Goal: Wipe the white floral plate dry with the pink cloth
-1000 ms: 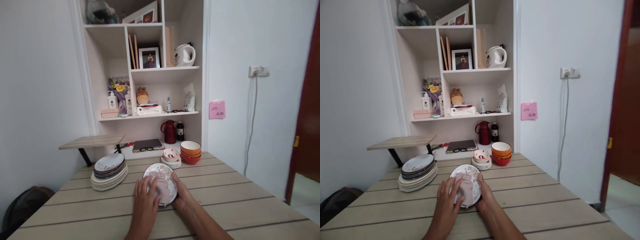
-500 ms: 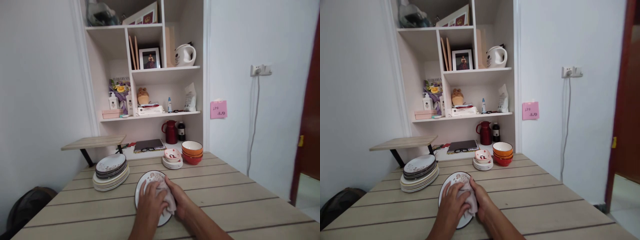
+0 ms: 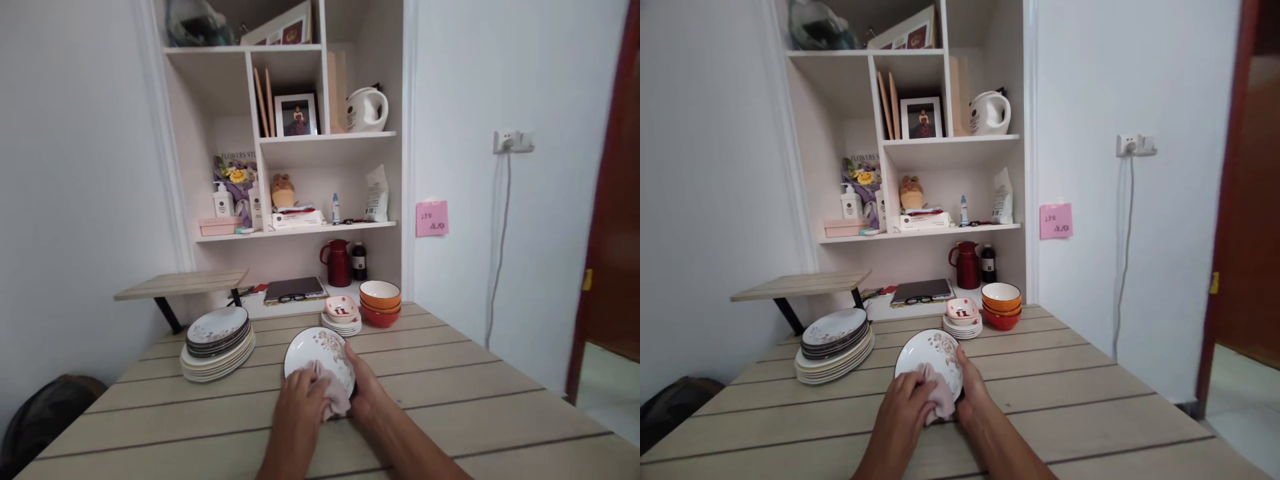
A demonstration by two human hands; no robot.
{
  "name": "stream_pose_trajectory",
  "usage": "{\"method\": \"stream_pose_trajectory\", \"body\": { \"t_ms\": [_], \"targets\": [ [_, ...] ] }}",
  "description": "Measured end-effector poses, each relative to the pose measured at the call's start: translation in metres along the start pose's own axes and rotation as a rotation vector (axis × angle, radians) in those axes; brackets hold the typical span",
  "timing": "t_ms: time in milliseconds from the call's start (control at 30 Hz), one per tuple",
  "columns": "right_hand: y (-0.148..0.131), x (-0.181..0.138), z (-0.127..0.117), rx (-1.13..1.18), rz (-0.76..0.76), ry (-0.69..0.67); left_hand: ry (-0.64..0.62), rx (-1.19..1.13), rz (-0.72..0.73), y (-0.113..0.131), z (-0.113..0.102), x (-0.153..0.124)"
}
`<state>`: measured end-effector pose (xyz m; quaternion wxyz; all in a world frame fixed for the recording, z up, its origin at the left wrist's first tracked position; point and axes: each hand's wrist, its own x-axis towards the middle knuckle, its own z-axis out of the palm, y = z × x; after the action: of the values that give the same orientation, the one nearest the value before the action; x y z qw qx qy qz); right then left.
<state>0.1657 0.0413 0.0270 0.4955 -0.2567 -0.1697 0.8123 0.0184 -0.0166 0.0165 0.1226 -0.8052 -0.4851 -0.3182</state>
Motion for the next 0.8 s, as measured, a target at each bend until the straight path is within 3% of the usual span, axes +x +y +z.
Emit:
{"method": "stream_pose_trajectory", "body": {
  "t_ms": [300, 500, 800],
  "targets": [
    [0.031, -0.009, 0.013, -0.226, 0.018, -0.038, 0.108, -0.029, -0.167, -0.013, -0.006, 0.003],
    [0.018, -0.006, 0.011, -0.081, 0.061, -0.015, 0.096, 0.065, -0.315, -0.021, -0.008, 0.001],
    [0.003, -0.004, 0.004, -0.006, -0.004, -0.026, -0.034, -0.070, -0.133, -0.005, 0.001, -0.002]
  ]
}}
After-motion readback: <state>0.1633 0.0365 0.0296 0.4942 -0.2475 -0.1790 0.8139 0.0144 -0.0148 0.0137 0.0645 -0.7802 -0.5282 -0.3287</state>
